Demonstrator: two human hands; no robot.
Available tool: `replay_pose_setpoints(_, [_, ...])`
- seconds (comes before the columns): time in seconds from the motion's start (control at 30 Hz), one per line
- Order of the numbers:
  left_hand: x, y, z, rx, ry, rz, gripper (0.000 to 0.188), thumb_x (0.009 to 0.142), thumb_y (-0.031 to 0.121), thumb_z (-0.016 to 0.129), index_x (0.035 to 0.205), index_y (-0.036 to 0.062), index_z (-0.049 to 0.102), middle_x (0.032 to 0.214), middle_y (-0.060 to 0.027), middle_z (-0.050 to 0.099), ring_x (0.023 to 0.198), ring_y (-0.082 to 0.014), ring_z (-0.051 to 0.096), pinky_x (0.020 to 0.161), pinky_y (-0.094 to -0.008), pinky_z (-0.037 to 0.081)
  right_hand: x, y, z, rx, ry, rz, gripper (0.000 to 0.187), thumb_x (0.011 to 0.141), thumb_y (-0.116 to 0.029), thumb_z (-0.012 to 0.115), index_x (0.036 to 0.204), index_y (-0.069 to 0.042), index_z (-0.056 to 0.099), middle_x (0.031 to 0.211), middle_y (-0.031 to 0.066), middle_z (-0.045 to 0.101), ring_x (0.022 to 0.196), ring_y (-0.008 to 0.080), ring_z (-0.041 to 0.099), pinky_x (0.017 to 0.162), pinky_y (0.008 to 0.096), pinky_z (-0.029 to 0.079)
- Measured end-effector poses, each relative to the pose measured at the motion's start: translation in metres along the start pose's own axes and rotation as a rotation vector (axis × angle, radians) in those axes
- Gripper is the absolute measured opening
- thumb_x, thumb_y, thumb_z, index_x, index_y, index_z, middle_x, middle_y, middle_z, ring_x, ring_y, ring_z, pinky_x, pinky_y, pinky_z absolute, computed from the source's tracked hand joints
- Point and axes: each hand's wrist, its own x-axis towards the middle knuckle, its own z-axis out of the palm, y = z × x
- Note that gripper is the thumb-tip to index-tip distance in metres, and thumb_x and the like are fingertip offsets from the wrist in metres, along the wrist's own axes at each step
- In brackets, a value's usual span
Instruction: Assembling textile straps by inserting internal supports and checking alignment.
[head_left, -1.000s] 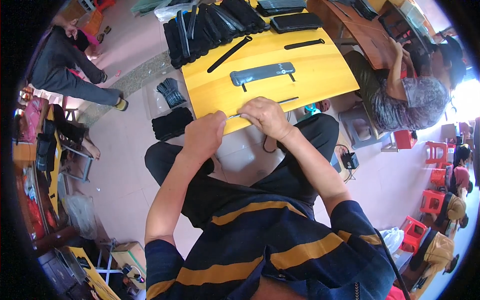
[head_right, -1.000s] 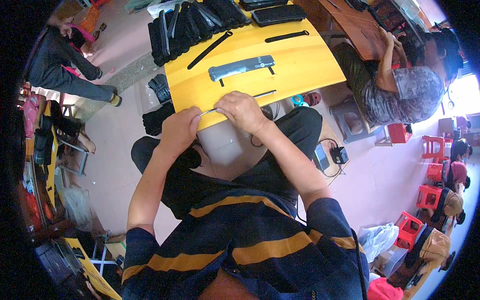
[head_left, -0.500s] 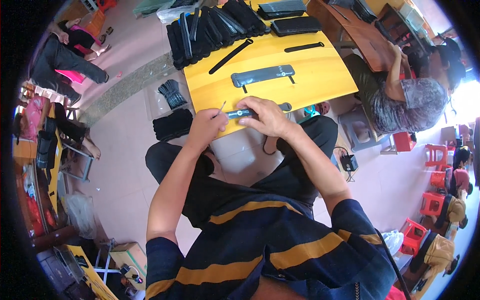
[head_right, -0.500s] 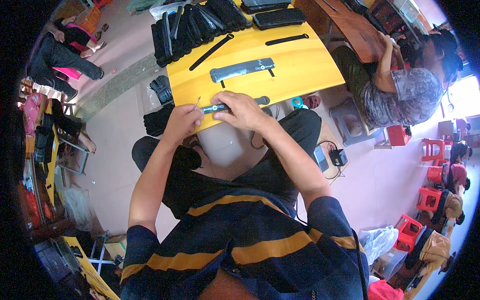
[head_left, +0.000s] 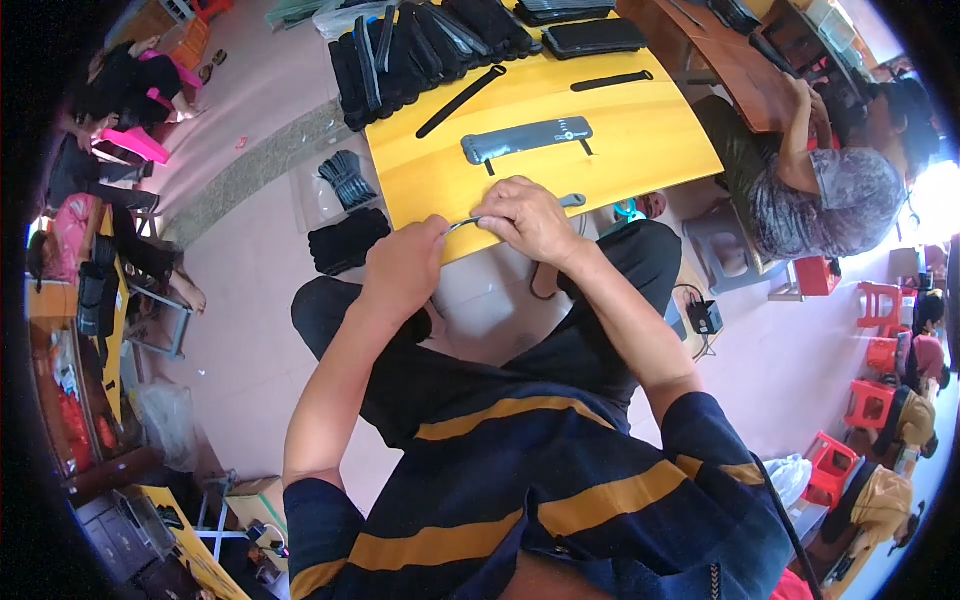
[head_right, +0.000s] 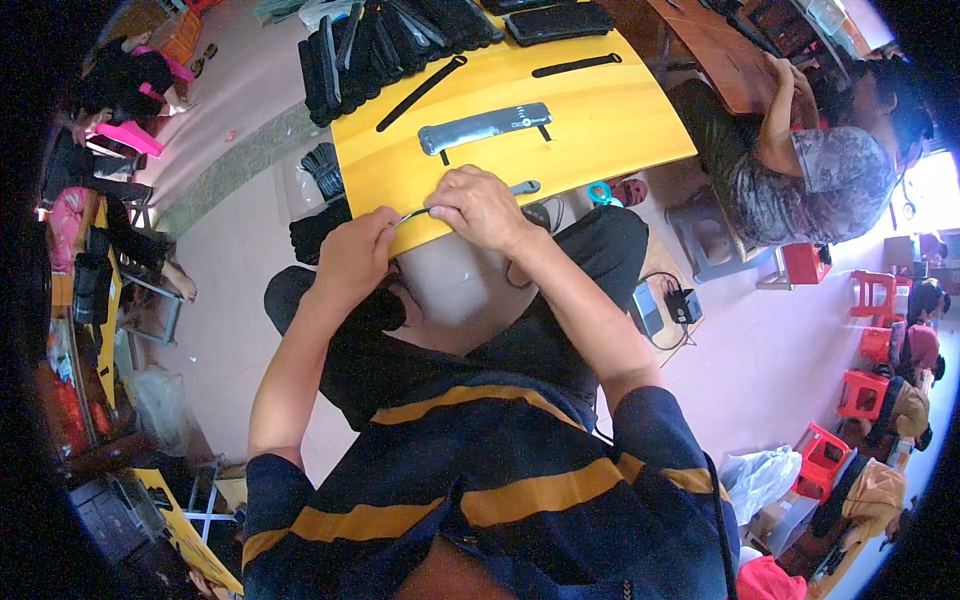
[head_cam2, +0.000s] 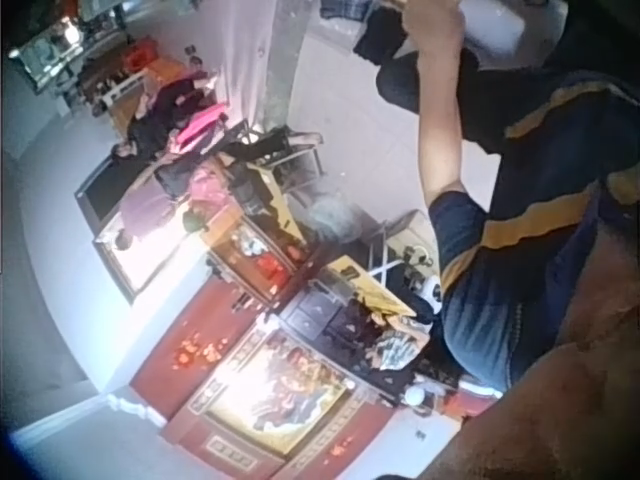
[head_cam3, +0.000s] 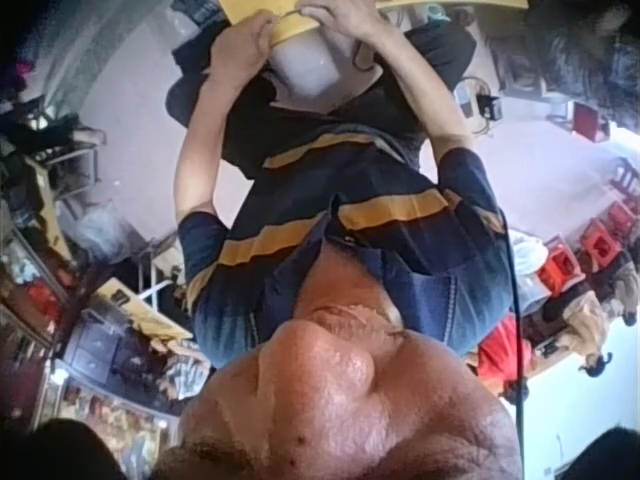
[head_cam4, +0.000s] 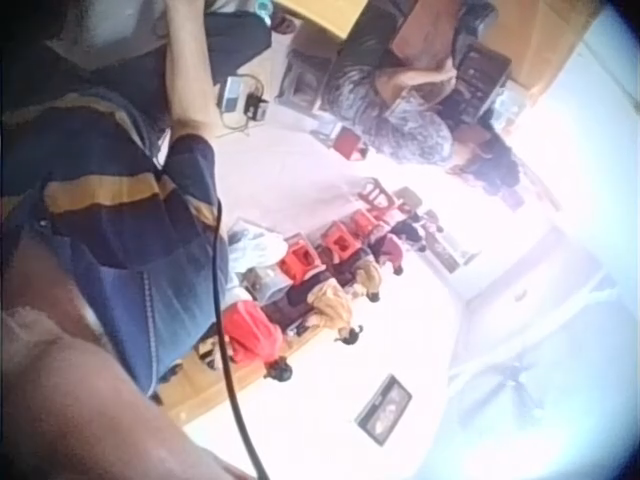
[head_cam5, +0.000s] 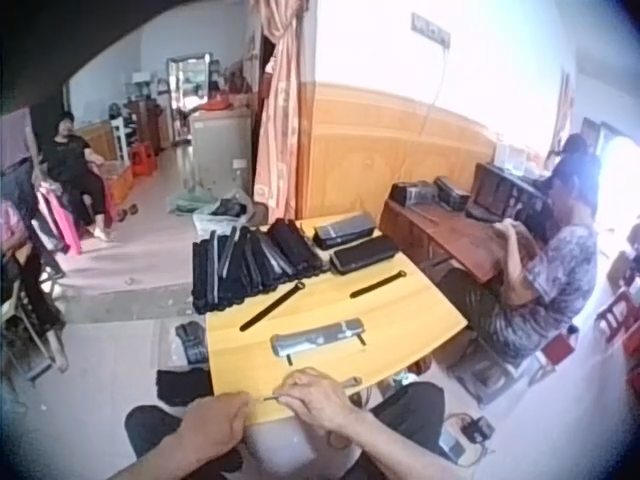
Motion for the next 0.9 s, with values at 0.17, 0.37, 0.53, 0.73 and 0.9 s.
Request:
replay_pose_setpoints(0.17, [0.003, 0.007, 0.000, 0.099, 0.083, 0.094, 0.018, 0.094, 0.018, 0.063, 0.111, 0.0149, 0.069, 0.087, -0.0128, 0.069, 0.079, -0.0367, 0.069, 0.068, -0.0478, 0.055, 0.001, 0.002, -0.002, 0.007, -0.032, 0.006, 0.013, 0.086, -0.016, 0.075, 0.094, -0.006, 0.077, 0.092, 0.0096, 0.070, 0.094, 0.0301, 0.067, 0.088, 0.0409, 0.053])
replay_pose_setpoints(0.37, [0.007, 0.005, 0.000, 0.152, 0.074, 0.134, 0.012, 0.092, 0.015, 0.059, 0.100, 0.0127, 0.068, 0.082, -0.0117, 0.068, 0.077, -0.0344, 0.071, 0.066, -0.0479, 0.056, 0.001, 0.000, 0.000, 0.014, -0.037, 0.017, 0.012, 0.085, -0.015, 0.076, 0.094, -0.007, 0.077, 0.093, 0.0092, 0.071, 0.094, 0.0299, 0.067, 0.087, 0.0407, 0.053])
replay_pose_setpoints(0.53, [0.008, 0.003, -0.001, 0.172, 0.074, 0.169, 0.013, 0.092, 0.014, 0.057, 0.097, 0.0128, 0.070, 0.080, -0.0120, 0.067, 0.076, -0.0342, 0.071, 0.065, -0.0473, 0.056, 0.002, -0.002, -0.001, -0.005, -0.034, 0.021, 0.012, 0.085, -0.015, 0.076, 0.093, -0.007, 0.077, 0.092, 0.0083, 0.071, 0.093, 0.0292, 0.067, 0.085, 0.0396, 0.053])
replay_pose_setpoints(0.73, [0.012, 0.000, -0.002, 0.169, 0.099, 0.227, 0.018, 0.092, 0.015, 0.056, 0.093, 0.0122, 0.073, 0.078, -0.0129, 0.067, 0.075, -0.0333, 0.071, 0.063, -0.0469, 0.055, 0.002, -0.002, 0.000, -0.020, -0.019, 0.004, 0.012, 0.084, -0.015, 0.076, 0.094, -0.008, 0.078, 0.091, 0.0081, 0.070, 0.092, 0.0283, 0.066, 0.083, 0.0397, 0.054])
replay_pose_setpoints(0.9, [0.019, -0.006, 0.002, 0.233, 0.039, 0.227, 0.019, 0.092, 0.015, 0.057, 0.092, 0.0125, 0.075, 0.078, -0.0128, 0.068, 0.075, -0.0322, 0.071, 0.062, -0.0469, 0.055, 0.004, -0.003, 0.003, -0.020, -0.034, -0.024, 0.011, 0.085, -0.014, 0.076, 0.093, -0.008, 0.078, 0.090, 0.0083, 0.070, 0.090, 0.0286, 0.066, 0.082, 0.0400, 0.053])
